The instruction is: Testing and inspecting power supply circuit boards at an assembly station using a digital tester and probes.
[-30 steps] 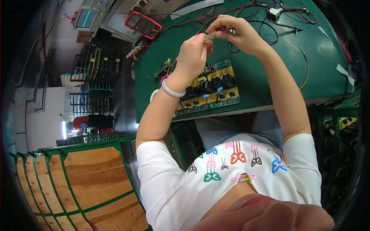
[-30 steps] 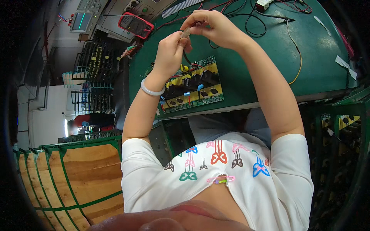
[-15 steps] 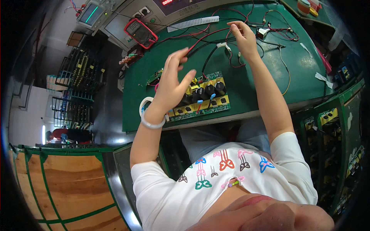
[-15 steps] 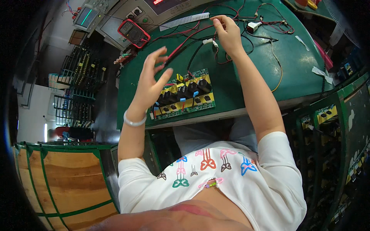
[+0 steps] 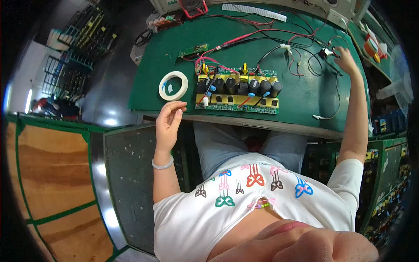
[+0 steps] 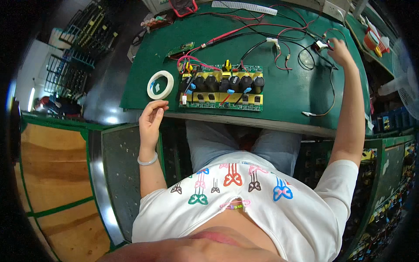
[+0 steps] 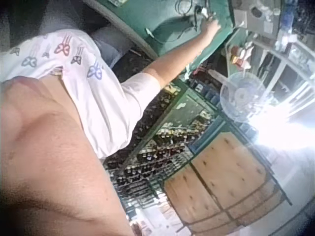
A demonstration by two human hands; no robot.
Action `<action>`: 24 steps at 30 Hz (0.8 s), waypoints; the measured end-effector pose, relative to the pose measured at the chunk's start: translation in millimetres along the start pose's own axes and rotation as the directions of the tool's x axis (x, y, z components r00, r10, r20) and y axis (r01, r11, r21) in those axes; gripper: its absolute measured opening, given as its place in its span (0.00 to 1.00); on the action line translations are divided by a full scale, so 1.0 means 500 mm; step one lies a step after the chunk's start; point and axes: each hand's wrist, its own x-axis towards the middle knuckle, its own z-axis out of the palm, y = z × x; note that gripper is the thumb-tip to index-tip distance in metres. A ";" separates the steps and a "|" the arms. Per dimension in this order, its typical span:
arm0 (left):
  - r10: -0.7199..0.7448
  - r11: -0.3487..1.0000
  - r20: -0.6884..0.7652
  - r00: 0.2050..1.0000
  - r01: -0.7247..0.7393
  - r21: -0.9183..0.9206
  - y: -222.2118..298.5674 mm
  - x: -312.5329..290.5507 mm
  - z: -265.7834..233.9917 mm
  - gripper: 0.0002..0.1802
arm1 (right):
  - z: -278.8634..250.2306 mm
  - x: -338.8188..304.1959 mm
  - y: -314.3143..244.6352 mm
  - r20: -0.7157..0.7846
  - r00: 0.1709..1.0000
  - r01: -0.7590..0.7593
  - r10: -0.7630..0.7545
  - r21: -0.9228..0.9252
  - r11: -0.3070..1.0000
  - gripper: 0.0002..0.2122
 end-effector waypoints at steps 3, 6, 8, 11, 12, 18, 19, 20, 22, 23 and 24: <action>-0.041 0.994 -0.051 0.998 0.036 -0.106 -0.030 -0.030 0.011 0.10 | 0.053 0.007 0.033 0.020 0.969 0.241 -0.247 0.160 0.957 0.24; -0.119 0.979 -0.065 0.991 0.106 -0.174 -0.031 -0.048 0.025 0.10 | 0.072 0.012 0.006 -0.028 0.977 0.213 -0.211 0.128 0.969 0.21; -0.110 0.975 -0.007 0.994 0.106 -0.194 -0.032 -0.053 0.032 0.10 | 0.072 0.017 0.000 -0.033 0.977 0.212 -0.209 0.105 0.972 0.20; -0.132 0.969 -0.016 0.991 0.126 -0.212 -0.041 -0.069 0.037 0.10 | 0.076 0.015 -0.016 -0.109 0.977 0.198 -0.185 0.129 0.972 0.18; -0.136 0.968 -0.019 0.991 0.129 -0.218 -0.044 -0.073 0.038 0.10 | 0.076 0.016 -0.023 -0.104 0.979 0.190 -0.177 0.131 0.973 0.17; -0.152 0.959 0.031 0.988 0.155 -0.235 -0.054 -0.076 0.070 0.10 | 0.091 0.025 0.001 -0.263 0.950 0.213 -0.170 0.145 0.966 0.16; -0.152 0.964 0.027 0.988 0.154 -0.215 -0.056 -0.081 0.068 0.10 | 0.089 0.024 -0.020 -0.257 0.951 0.217 -0.174 0.152 0.964 0.16; -0.152 0.970 0.018 0.988 0.152 -0.192 -0.055 -0.087 0.065 0.10 | 0.075 0.020 -0.067 -0.164 0.970 0.201 -0.180 0.123 0.972 0.15; -0.155 0.966 0.023 0.988 0.157 -0.204 -0.056 -0.083 0.072 0.10 | 0.063 0.018 -0.082 -0.056 0.986 0.161 -0.157 0.078 0.984 0.14; -0.159 0.963 0.027 0.987 0.161 -0.218 -0.056 -0.080 0.078 0.10 | 0.067 0.017 -0.073 -0.058 0.987 0.153 -0.149 0.074 0.985 0.14; -0.156 0.962 0.034 0.987 0.159 -0.220 -0.055 -0.077 0.082 0.10 | 0.071 0.015 -0.063 -0.089 0.979 0.190 -0.183 0.075 0.979 0.13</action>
